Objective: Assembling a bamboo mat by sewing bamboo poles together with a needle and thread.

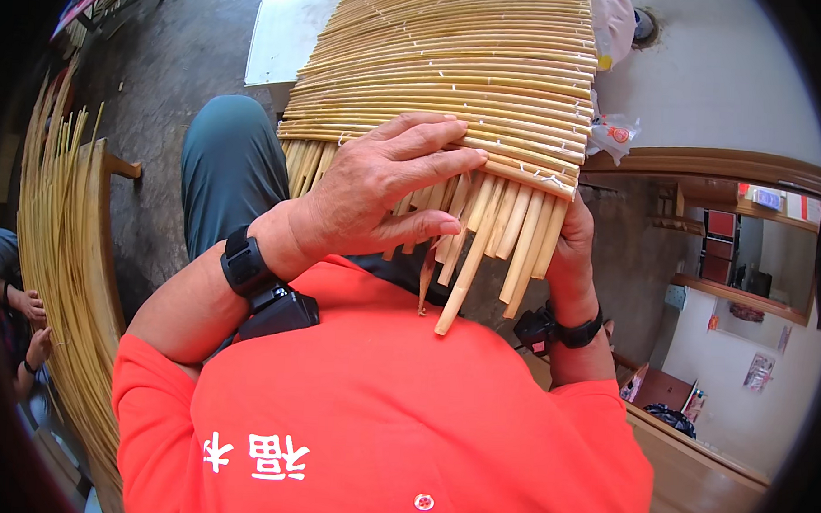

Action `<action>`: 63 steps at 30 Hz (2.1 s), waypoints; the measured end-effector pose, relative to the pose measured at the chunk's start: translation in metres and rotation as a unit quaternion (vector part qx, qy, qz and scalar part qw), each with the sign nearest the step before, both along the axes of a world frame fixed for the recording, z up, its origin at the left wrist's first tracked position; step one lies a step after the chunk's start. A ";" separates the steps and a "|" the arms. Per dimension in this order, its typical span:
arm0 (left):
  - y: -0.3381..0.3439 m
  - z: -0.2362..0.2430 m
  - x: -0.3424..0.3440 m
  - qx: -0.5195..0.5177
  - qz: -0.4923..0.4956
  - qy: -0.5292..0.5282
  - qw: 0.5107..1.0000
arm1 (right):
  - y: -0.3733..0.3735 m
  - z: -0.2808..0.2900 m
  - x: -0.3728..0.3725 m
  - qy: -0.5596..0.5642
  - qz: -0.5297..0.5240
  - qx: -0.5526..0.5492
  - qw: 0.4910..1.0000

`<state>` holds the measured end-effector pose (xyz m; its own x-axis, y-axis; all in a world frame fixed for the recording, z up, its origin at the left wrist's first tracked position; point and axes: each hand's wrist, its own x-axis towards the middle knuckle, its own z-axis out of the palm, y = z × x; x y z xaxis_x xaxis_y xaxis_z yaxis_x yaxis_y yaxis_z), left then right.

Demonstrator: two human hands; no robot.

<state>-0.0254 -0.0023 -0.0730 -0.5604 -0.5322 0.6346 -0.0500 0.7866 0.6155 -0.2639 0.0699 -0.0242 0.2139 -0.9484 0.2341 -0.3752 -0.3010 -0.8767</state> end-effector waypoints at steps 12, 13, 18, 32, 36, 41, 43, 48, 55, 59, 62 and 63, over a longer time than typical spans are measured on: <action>-0.003 0.006 -0.008 -0.061 0.019 -0.005 0.998 | -0.003 0.002 -0.003 0.045 -0.014 -0.003 0.999; -0.003 0.006 -0.009 -0.060 0.018 -0.005 0.998 | -0.003 0.002 -0.002 0.038 -0.020 -0.005 0.999; -0.003 0.003 -0.010 -0.065 0.020 -0.012 0.998 | -0.003 0.001 0.005 0.054 -0.040 -0.055 0.996; 0.004 0.005 -0.012 -0.029 0.027 -0.053 0.998 | -0.005 0.034 0.016 -0.097 -0.091 0.209 0.969; 0.007 0.002 -0.011 -0.031 0.031 -0.052 0.998 | -0.006 0.044 0.010 -0.217 -0.077 0.243 0.942; 0.009 -0.003 -0.013 -0.041 0.039 -0.049 0.997 | -0.012 0.043 0.012 -0.139 -0.078 0.233 0.959; 0.011 -0.004 -0.014 -0.037 0.041 -0.045 0.997 | -0.011 0.045 0.014 -0.079 -0.093 0.222 0.967; 0.014 -0.005 -0.015 -0.032 0.037 -0.039 0.998 | -0.013 0.052 0.019 -0.055 -0.089 0.235 0.966; 0.013 -0.006 -0.014 -0.018 0.019 -0.049 0.998 | -0.018 0.059 0.027 0.009 -0.078 0.215 0.973; 0.014 -0.005 -0.013 -0.023 0.009 -0.061 0.998 | -0.022 0.060 0.024 0.014 -0.085 0.249 0.965; 0.016 -0.005 -0.013 -0.011 -0.004 -0.058 0.998 | -0.020 0.053 0.025 -0.006 -0.094 0.216 0.972; 0.016 -0.004 -0.013 -0.005 -0.010 -0.055 0.998 | -0.019 0.051 0.025 -0.016 -0.100 0.210 0.973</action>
<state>-0.0381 0.0142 -0.0775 -0.6373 -0.5144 0.5738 -0.1019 0.7943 0.5989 -0.2386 0.0507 0.0271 0.0153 -0.9837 -0.1793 -0.3601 0.1619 -0.9188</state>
